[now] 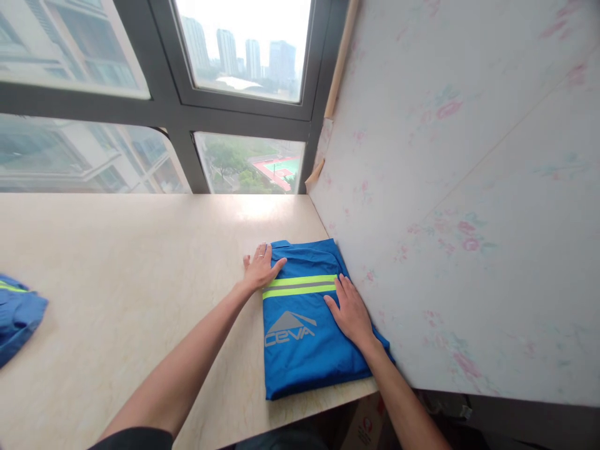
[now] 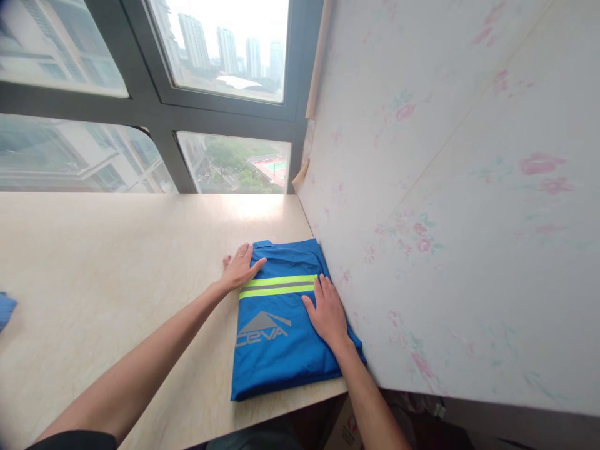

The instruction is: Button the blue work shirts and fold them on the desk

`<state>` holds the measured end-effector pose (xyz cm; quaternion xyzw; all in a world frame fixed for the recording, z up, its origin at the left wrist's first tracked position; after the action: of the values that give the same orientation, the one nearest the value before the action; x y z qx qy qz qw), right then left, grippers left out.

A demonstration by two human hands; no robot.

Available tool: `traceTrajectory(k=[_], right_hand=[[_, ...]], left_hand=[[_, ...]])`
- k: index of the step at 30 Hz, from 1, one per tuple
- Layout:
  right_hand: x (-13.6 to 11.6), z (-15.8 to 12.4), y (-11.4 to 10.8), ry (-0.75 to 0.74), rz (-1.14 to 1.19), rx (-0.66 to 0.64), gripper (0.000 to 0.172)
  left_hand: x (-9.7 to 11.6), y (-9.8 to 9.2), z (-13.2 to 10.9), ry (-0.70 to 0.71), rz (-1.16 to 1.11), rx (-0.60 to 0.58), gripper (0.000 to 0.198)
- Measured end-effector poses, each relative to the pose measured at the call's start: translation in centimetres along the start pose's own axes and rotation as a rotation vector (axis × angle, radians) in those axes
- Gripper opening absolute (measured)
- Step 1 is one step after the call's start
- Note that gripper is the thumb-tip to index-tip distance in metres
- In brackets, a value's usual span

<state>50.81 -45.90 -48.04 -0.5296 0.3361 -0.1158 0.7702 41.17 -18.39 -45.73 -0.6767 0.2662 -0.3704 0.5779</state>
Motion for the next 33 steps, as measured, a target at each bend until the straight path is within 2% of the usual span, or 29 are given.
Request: traceTrajectory(k=[4, 9, 12, 15, 17, 19, 21, 24, 26, 29, 31, 33], right_hand=[[0.0, 0.0, 0.1, -0.019, -0.026, 0.019, 0.072], [0.4, 0.1, 0.5, -0.033, -0.053, 0.023, 0.071], [1.0, 0.3, 0.6, -0.051, -0.060, 0.011, 0.069], [1.2, 0.5, 0.5, -0.042, -0.059, -0.026, 0.068], [0.2, 1.0, 0.4, -0.033, -0.063, -0.005, 0.070], [-2.2, 1.8, 0.6, -0.094, -0.018, 0.047, 0.070], [-6.3, 2.9, 1.7, -0.199, 0.116, 0.026, 0.066], [-14.8, 4.2, 4.8, -0.356, 0.374, -0.189, 0.057], [-21.6, 4.8, 7.2, -0.473, 0.490, -0.349, 0.053], [-32.6, 5.2, 10.0, -0.664, 0.617, -0.507, 0.045], [-40.2, 5.2, 11.2, -0.824, 0.704, -0.577, 0.041], [-47.4, 5.0, 12.2, -0.938, 0.750, -0.590, 0.040]], left_hand=[[-1.1, 0.3, -1.3, 0.016, -0.054, 0.070, 0.079], [-3.9, 0.2, -5.4, 0.077, -0.167, 0.259, 0.060], [-7.3, -0.1, -8.6, 0.044, -0.240, 0.391, 0.047], [-11.8, -0.4, -12.4, 0.023, -0.275, 0.500, 0.036], [-14.9, -0.7, -15.3, -0.023, -0.296, 0.579, 0.030], [-17.7, -1.0, -18.2, -0.098, -0.323, 0.636, 0.026], [-20.0, -1.4, -20.8, -0.200, -0.370, 0.663, 0.024], [-22.4, -1.9, -23.4, -0.377, -0.524, 0.674, 0.023], [-23.4, -2.0, -24.1, -0.493, -0.656, 0.688, 0.024], [-23.7, -2.0, -24.1, -0.590, -0.749, 0.715, 0.025], [-23.5, -2.0, -23.8, -0.602, -0.751, 0.694, 0.021], [-23.2, -1.9, -23.6, -0.627, -0.755, 0.650, 0.018]])
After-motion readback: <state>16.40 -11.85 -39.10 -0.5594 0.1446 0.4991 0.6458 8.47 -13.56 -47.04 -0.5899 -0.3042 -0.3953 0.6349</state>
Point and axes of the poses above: each hand's wrist, its own z-axis towards the middle knuckle, its own y-axis out of the palm, x = y × z, the point moved 2 cm from there along z, towards the middle knuckle, and after that the axes turned 11 degrees about z, right-handed, at the moved point
